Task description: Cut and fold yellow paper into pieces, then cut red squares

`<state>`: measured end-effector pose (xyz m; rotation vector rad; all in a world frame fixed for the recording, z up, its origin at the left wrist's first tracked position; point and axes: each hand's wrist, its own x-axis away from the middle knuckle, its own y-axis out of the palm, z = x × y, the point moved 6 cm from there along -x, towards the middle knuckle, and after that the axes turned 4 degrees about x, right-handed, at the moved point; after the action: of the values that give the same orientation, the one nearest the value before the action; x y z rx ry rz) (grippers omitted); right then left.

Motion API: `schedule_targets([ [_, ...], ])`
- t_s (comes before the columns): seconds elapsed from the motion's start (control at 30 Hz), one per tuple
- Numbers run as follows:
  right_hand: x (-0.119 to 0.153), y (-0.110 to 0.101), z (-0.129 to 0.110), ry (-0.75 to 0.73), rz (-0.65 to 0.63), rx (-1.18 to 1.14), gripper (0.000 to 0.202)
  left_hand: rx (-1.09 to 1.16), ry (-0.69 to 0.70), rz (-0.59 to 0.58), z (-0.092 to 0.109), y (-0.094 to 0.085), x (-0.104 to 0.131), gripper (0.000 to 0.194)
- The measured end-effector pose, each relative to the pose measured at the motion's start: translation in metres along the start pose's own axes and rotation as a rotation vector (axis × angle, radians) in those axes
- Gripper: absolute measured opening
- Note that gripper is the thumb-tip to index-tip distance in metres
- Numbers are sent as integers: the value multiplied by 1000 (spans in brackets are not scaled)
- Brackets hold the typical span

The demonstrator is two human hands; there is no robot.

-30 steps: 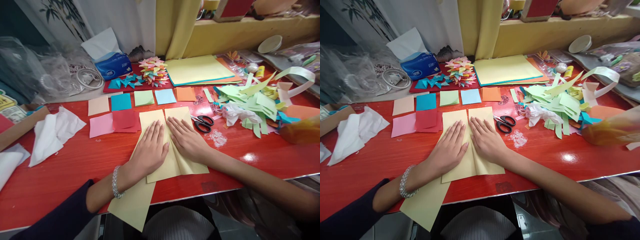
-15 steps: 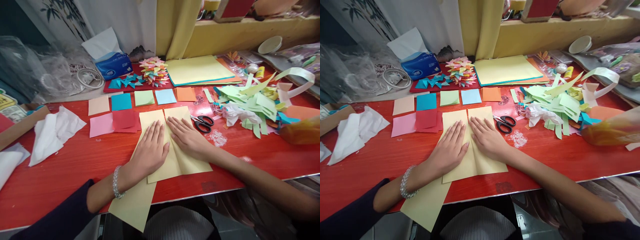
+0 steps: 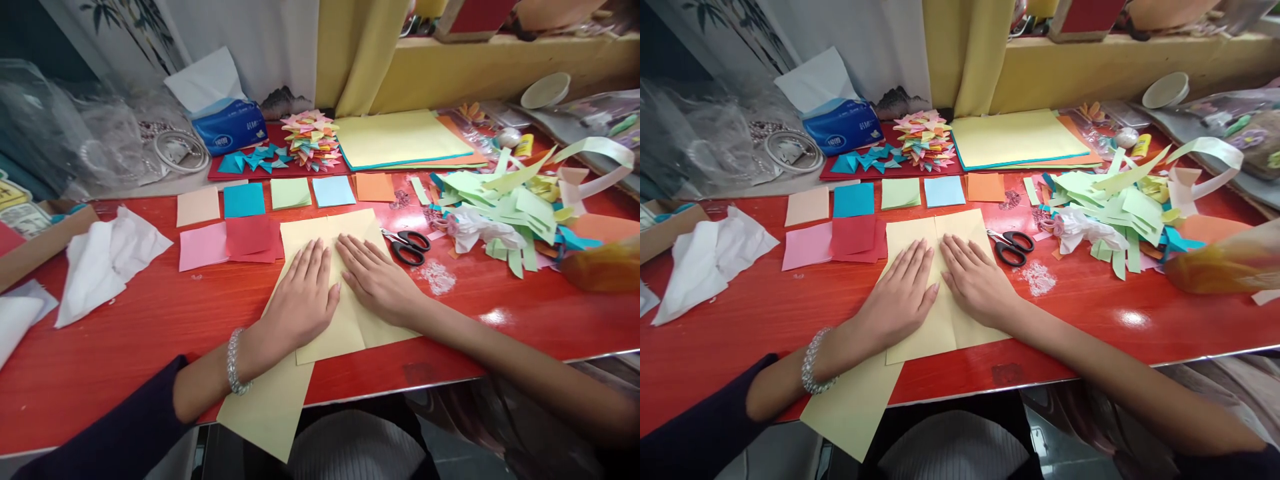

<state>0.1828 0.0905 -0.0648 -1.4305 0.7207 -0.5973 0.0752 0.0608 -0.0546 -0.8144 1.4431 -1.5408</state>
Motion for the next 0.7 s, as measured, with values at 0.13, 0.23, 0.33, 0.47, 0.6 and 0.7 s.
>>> schedule_targets([
  [0.13,1,-4,-1,38,-5,17,54,-4,-8,16,0,1,0,59],
  [0.23,1,-5,-3,58,-5,22,54,0,-13,30,1,2,0,59],
  [0.33,1,-5,-4,73,-3,21,54,2,-22,47,2,2,1,59],
  [0.47,2,-5,-3,87,3,23,54,8,-32,54,4,2,0,59],
  [0.6,2,-4,-3,94,4,41,54,26,-39,52,5,1,0,59],
  [0.7,2,-3,-3,101,3,44,53,26,-41,52,6,1,0,59],
])
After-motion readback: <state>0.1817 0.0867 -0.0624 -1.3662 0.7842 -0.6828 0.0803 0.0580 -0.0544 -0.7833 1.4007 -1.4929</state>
